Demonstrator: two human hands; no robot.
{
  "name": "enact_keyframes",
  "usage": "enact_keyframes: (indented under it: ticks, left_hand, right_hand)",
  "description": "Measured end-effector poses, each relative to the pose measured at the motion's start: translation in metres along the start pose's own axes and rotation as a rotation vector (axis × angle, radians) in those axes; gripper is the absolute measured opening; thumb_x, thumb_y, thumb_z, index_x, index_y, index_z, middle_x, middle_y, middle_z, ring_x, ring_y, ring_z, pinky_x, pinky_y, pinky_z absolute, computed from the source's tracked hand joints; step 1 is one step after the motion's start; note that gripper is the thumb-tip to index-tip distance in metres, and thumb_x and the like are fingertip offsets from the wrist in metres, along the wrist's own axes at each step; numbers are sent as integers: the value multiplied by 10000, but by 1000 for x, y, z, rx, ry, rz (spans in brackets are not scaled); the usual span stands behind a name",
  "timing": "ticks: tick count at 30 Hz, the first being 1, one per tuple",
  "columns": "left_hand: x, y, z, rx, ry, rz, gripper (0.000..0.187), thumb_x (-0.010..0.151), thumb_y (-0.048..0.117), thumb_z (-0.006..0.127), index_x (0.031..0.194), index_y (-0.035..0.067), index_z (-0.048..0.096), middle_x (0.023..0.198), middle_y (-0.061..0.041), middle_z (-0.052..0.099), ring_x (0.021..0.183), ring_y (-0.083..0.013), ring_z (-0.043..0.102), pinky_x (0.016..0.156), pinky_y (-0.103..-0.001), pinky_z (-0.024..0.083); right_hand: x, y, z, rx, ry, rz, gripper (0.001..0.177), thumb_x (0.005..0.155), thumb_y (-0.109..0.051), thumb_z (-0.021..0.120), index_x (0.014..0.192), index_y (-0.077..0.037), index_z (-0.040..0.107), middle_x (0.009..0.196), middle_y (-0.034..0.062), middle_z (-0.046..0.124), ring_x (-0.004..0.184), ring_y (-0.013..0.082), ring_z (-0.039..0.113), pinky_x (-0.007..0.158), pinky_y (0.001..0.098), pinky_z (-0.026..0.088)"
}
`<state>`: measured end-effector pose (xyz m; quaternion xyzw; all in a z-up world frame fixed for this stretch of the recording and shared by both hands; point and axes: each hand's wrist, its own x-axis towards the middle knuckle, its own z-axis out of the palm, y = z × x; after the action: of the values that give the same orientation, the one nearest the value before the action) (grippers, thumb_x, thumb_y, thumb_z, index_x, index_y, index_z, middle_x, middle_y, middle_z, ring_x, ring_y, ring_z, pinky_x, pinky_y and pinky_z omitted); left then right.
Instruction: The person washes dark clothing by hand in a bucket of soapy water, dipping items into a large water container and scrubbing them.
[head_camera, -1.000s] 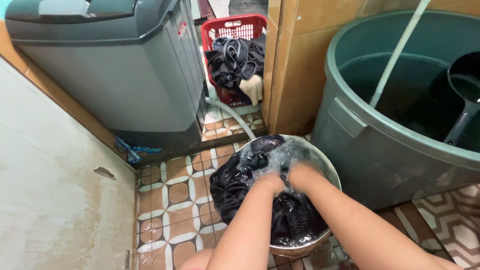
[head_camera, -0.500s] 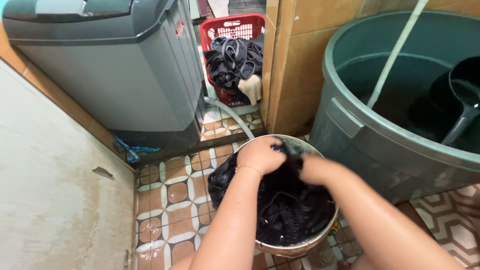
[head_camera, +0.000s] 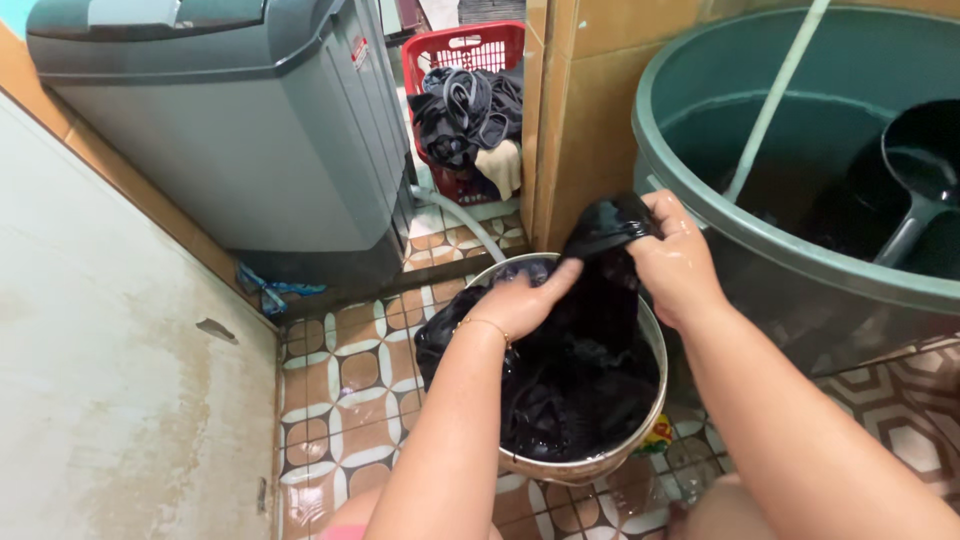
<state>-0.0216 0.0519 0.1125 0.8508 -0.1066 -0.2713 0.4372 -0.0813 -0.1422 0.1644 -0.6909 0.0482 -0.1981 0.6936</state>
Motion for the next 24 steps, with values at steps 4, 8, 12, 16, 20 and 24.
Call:
enact_keyframes:
  ticks: [4,8,12,16,20,24]
  left_hand:
    - [-11,-27,10,-859,-585,-343,1354,570,1092,188,1508,133,371,1415,-268,607,1285,-464,603,1011,-586,442]
    - [-3,-39,21,-1404,-560,3,1064,769,1007,348,1329,142,614,1261,-95,663,1148,-276,649,934,-536,544]
    - [15,-51,18,-1610,-564,183,736,993,775,510,1261,109,674,1238,-91,694,1135,-257,675,1012,-448,591]
    - [-3,-51,12,-1460,-574,19,763,841,802,569,1277,194,715,1223,-16,740,1079,-201,698,866,-400,585]
    - [-27,-45,15,-1439,-872,71,1055,584,966,582,1284,188,710,1192,-33,719,1058,-236,677,793,-490,590]
    - [-45,-20,23,-1597,-778,160,831,835,794,666,1378,165,653,1343,-63,661,1161,-261,634,885,-465,571]
  right_hand:
    - [-28,-17,22,-272,-17,-346,168,901,-19,690,1037,-70,605,914,-4,631,877,100,605,798,248,501]
    - [-62,-45,40,-314,-328,-562,234,825,-4,705,1029,-42,596,948,23,606,907,139,601,837,257,497]
    - [-73,-46,43,94,-536,-456,219,939,-7,700,1121,-55,587,1068,34,590,1034,145,580,952,271,480]
    - [-35,-21,33,83,-160,-195,157,1023,-83,657,1152,-78,566,1001,30,623,954,130,587,854,291,499]
    - [6,34,25,-50,-69,215,278,994,-209,592,1253,-108,581,1041,72,664,959,190,627,814,345,517]
    - [-1,78,3,593,-440,716,718,891,-573,611,1421,-90,574,1354,84,706,1189,272,691,962,403,577]
